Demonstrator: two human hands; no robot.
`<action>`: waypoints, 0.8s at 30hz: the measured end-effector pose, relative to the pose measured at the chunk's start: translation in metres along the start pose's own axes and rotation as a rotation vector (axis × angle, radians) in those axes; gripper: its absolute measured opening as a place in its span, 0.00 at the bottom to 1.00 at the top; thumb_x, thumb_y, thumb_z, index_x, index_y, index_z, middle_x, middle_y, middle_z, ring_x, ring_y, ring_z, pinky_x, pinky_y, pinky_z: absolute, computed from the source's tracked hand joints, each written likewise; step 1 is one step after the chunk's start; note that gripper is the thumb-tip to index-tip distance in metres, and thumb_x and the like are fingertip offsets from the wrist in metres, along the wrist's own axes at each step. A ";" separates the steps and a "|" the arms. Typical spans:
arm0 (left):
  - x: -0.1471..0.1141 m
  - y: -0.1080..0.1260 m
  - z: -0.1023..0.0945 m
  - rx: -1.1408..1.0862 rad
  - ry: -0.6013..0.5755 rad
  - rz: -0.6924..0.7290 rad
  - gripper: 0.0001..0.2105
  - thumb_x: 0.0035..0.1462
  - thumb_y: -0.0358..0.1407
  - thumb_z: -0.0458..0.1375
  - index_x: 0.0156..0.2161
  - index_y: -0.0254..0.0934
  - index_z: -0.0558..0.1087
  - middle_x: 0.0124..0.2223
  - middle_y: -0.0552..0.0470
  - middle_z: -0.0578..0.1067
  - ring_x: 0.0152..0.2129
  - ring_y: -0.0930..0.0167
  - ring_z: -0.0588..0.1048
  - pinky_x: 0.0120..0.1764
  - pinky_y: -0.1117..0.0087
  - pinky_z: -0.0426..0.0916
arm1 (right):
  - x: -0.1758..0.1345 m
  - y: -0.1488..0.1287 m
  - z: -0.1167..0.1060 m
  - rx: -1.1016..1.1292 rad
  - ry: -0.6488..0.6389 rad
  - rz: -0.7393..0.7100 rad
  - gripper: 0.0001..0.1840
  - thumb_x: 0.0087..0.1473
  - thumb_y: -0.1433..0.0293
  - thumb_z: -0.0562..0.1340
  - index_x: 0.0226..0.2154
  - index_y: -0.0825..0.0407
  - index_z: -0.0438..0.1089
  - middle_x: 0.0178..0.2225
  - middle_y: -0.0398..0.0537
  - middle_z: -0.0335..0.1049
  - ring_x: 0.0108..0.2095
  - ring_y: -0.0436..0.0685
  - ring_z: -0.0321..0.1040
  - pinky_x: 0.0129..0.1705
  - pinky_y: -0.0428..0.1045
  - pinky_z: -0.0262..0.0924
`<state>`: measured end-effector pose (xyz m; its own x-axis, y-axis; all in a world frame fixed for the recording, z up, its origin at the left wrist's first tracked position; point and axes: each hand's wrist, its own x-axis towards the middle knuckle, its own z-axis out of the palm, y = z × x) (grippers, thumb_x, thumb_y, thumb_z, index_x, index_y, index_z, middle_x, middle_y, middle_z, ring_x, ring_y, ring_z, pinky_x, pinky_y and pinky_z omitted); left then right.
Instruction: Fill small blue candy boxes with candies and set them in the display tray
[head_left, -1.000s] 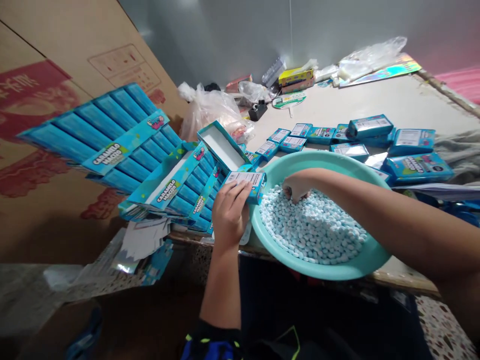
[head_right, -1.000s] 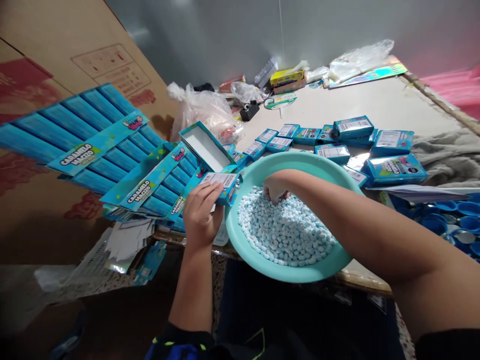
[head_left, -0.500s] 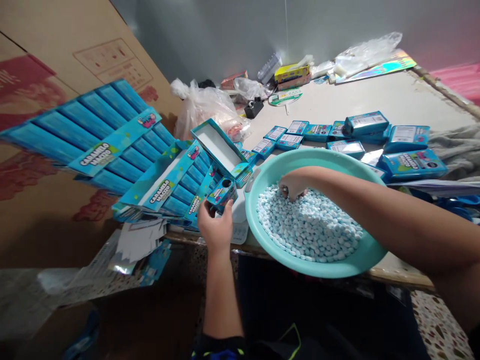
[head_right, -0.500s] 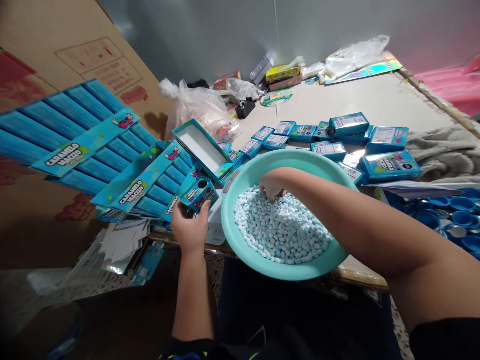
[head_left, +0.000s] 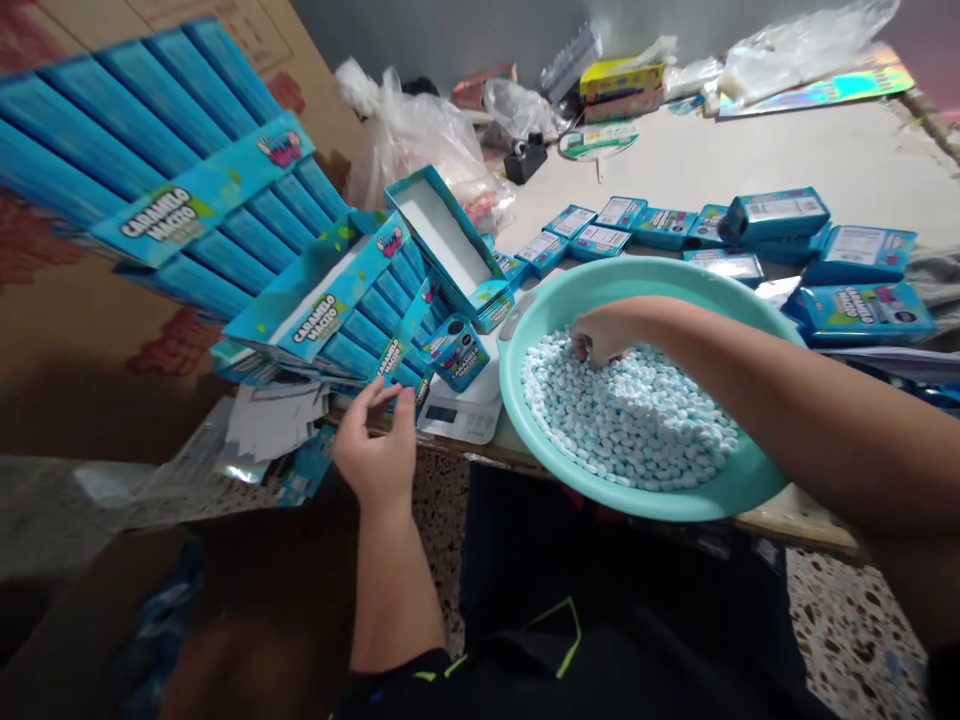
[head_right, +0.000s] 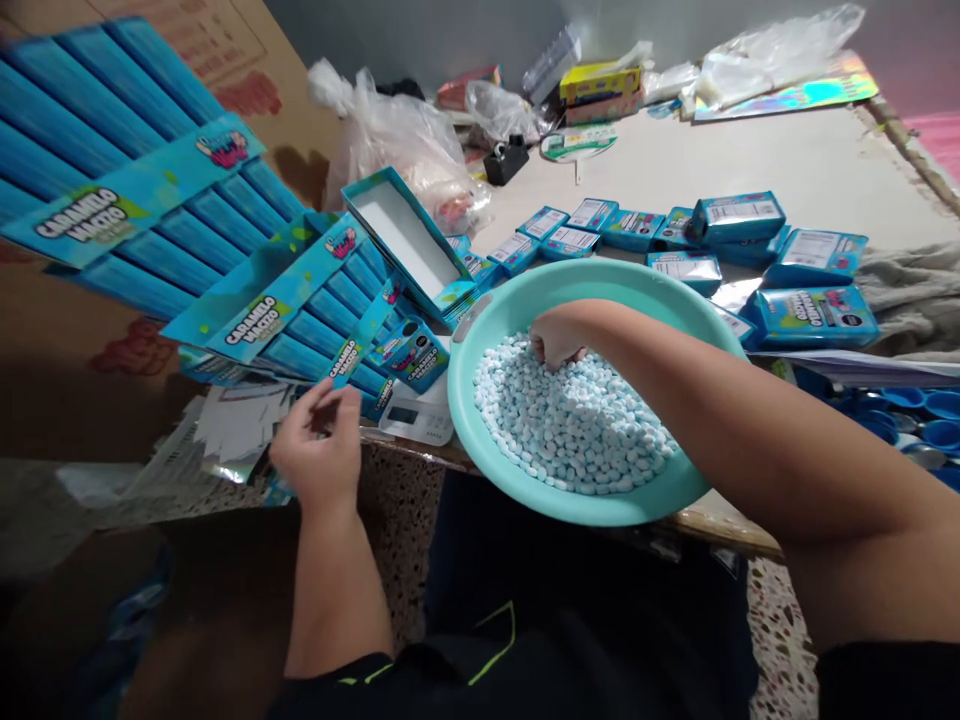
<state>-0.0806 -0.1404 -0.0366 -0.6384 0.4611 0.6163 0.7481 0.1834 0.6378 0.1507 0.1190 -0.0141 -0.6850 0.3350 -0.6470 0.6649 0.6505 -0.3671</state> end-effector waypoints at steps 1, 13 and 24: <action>0.001 -0.001 -0.008 0.007 0.053 0.008 0.19 0.58 0.45 0.65 0.49 0.33 0.79 0.39 0.45 0.82 0.37 0.64 0.82 0.47 0.59 0.78 | 0.000 0.000 0.000 -0.007 -0.002 0.008 0.19 0.52 0.76 0.68 0.48 0.58 0.74 0.29 0.44 0.72 0.28 0.52 0.68 0.34 0.47 0.62; 0.003 -0.019 -0.043 0.142 0.248 0.035 0.16 0.63 0.43 0.58 0.45 0.31 0.78 0.37 0.43 0.82 0.35 0.64 0.83 0.42 0.62 0.77 | 0.009 0.000 0.014 -0.066 0.033 0.045 0.13 0.54 0.79 0.64 0.43 0.56 0.75 0.31 0.46 0.73 0.27 0.53 0.68 0.28 0.45 0.56; -0.006 -0.017 -0.036 0.140 0.265 0.387 0.07 0.65 0.35 0.58 0.42 0.35 0.78 0.34 0.46 0.82 0.31 0.68 0.81 0.38 0.66 0.76 | 0.014 0.002 0.018 -0.012 0.049 0.036 0.11 0.52 0.81 0.65 0.39 0.55 0.74 0.29 0.45 0.71 0.24 0.52 0.66 0.24 0.46 0.55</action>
<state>-0.0956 -0.1778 -0.0345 -0.3193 0.2852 0.9037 0.9451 0.1653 0.2818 0.1480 0.1132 -0.0360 -0.6749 0.3911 -0.6257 0.6857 0.6457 -0.3360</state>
